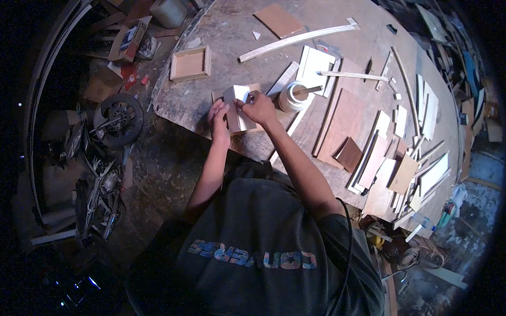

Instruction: The person assembles a small wooden box by applying glue to the edges of wooden pieces and joining them together. They handle multiple small wooden components, apply adhesive with a brush, and fit the pieces into a box structure on a cluttered workbench.

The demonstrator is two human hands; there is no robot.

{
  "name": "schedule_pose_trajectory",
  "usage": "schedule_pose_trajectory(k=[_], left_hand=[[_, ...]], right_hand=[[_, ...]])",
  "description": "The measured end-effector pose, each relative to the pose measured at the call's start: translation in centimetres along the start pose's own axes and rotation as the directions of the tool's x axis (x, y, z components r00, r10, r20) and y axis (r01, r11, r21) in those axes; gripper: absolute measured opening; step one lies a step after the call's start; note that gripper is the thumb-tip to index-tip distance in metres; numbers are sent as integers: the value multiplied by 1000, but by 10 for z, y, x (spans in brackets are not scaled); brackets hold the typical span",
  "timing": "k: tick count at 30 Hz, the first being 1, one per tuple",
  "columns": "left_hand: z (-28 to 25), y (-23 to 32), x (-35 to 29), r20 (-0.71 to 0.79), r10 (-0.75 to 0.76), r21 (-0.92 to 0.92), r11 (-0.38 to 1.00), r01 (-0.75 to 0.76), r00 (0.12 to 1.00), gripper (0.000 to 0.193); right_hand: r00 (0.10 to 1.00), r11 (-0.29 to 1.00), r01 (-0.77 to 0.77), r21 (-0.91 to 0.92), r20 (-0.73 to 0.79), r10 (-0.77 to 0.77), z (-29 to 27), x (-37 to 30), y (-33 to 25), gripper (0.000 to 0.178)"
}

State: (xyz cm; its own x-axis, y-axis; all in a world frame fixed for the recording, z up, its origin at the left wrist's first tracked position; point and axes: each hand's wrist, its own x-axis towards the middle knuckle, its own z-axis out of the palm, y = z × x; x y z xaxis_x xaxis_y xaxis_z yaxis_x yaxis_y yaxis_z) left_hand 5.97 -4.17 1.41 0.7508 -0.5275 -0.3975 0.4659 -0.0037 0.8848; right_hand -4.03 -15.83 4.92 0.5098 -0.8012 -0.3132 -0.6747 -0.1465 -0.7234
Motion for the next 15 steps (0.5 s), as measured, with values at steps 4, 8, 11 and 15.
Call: schedule_pose_trajectory(k=[4,8,11,15], left_hand=[[-4,-3,7,-20,-60,-83,995,58,998,54],[-15,-19,18,26,-69,-68,995,71,997,53],[-8,-10,10,25,-58,-26,998,58,998,54],[2,6,1,-18,-48,-42,998,48,999,57]], right_hand=[[1000,1000,5,-20,-11,-5,0,-1,-1,70],[999,999,22,-31,30,-21,-3,-4,-10,71],[999,999,32,-30,25,-31,-3,-3,-7,71],[1000,1000,-14,0,6,14,-3,-3,-8,68]])
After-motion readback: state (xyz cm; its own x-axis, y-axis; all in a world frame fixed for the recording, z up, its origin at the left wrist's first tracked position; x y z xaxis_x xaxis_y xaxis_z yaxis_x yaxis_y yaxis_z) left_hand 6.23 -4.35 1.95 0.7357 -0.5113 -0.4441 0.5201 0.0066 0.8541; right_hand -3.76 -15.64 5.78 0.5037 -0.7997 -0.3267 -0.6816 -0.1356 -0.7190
